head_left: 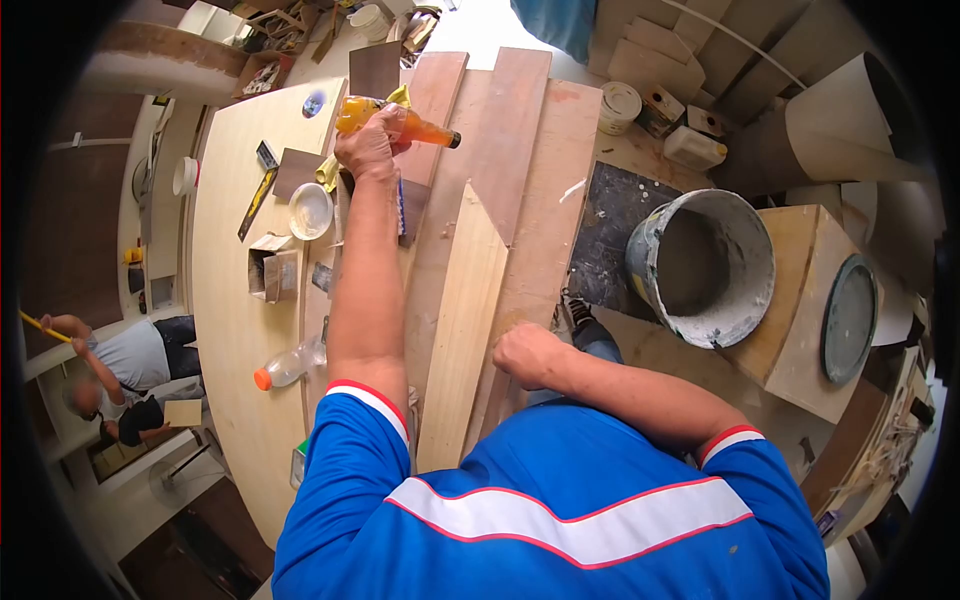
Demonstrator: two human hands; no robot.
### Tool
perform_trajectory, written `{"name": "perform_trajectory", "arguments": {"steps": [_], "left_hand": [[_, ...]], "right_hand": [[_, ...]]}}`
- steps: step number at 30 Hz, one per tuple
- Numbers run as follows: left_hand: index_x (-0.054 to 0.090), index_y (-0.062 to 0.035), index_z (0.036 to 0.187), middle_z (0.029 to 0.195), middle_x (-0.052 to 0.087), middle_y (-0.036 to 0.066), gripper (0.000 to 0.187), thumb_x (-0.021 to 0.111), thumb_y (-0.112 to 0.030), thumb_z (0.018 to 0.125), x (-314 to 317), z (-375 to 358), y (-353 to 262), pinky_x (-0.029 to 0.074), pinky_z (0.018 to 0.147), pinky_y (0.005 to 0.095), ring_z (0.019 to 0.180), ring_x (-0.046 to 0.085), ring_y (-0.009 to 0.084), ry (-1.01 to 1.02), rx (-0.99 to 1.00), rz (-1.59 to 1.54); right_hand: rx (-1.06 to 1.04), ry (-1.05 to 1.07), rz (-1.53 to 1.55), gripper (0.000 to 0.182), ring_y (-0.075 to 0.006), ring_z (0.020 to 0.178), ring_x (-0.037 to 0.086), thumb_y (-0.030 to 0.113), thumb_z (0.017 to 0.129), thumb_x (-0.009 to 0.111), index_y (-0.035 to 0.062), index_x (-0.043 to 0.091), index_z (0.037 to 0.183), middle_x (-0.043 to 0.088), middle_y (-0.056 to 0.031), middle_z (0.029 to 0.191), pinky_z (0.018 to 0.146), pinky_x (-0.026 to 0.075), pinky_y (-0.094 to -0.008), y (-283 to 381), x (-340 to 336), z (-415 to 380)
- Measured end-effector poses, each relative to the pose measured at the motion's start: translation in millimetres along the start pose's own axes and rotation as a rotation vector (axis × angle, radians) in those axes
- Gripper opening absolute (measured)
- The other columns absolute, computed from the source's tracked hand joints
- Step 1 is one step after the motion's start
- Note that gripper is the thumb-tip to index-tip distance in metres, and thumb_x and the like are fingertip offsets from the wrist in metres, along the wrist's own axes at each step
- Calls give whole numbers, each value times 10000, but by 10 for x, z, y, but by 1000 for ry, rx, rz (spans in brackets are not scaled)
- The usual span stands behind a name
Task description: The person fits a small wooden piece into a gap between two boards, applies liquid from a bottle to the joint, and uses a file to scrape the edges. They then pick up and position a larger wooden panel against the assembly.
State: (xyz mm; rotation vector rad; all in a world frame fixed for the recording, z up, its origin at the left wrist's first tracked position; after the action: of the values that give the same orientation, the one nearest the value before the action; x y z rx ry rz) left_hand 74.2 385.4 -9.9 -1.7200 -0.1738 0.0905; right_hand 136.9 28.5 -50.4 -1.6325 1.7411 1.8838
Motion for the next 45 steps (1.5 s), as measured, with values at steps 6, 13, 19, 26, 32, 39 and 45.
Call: {"name": "perform_trajectory", "arguments": {"steps": [6, 13, 19, 26, 32, 39, 45], "left_hand": [[621, -43, 1112, 950, 722, 112, 418, 852, -66, 764, -17, -53, -28, 645, 551, 429, 744, 735, 242, -7, -40, -33], [628, -51, 1122, 998, 722, 124, 315, 773, -219, 899, -259, -426, -266, 624, 739, 508, 908, 724, 308, 146, -336, -458], [628, -35, 1077, 948, 669, 130, 496, 599, -520, 979, -953, -1474, 10, 568, 668, 412, 831, 674, 264, 378, -680, -642], [562, -69, 1181, 897, 664, 132, 463, 682, -449, 944, -1919, -2691, -42, 527, 507, 376, 695, 665, 232, 153, -949, -409], [532, -57, 1352, 967, 676, 110, 540, 767, -229, 897, -2512, -3226, -1137, 563, 666, 329, 832, 692, 193, 336, -677, -117], [671, -13, 1206, 1144, 721, 203, 494, 789, -127, 740, -3063, -2651, -1955, 550, 919, 350, 1060, 714, 284, 724, -211, 1710], [781, -48, 1049, 1098, 769, 127, 291, 759, -153, 779, -3400, -2086, -794, 612, 684, 498, 953, 764, 305, 717, -577, 2194]], "right_hand": [[15, 28, -29, 93, -357, 802, 740, 38, 666, 700, 57, 745, 745, 742, -171, 819, 710, 589, -447, 19, -14, -6], [-9, 34, -15, 122, -364, 845, 738, 35, 663, 697, 53, 750, 771, 740, -178, 863, 728, 593, -452, -29, 23, -45], [-39, 55, -38, 154, -376, 888, 721, 23, 650, 695, 40, 746, 795, 736, -172, 906, 785, 586, -460, -90, 105, -44], [-116, 60, 79, 362, -351, 1071, 667, 36, 653, 730, 49, 750, 1014, 725, -109, 1137, 916, 555, -426, -29, -117, -70], [-109, 36, 159, 464, -343, 1162, 654, -3, 663, 712, 14, 746, 1126, 706, -126, 1271, 983, 548, -406, -63, -124, -115], [-169, 71, 111, 474, -358, 1181, 658, 10, 664, 728, 0, 746, 1137, 701, -154, 1296, 997, 551, -411, -74, -155, -53], [-203, 78, 139, 557, -352, 1153, 672, 108, 584, 858, -1, 747, 1119, 708, -155, 1280, 978, 557, -408, -70, -169, 8]]}}
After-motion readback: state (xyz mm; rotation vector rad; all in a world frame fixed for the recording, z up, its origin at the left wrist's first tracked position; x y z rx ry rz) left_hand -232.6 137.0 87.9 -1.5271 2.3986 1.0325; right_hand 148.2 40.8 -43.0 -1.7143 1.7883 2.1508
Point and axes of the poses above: each hand's wrist, its own z-axis towards the middle knuckle, its own x-axis out of the palm, y = z × x, the point moved 3 cm from there along z, towards the middle knuckle
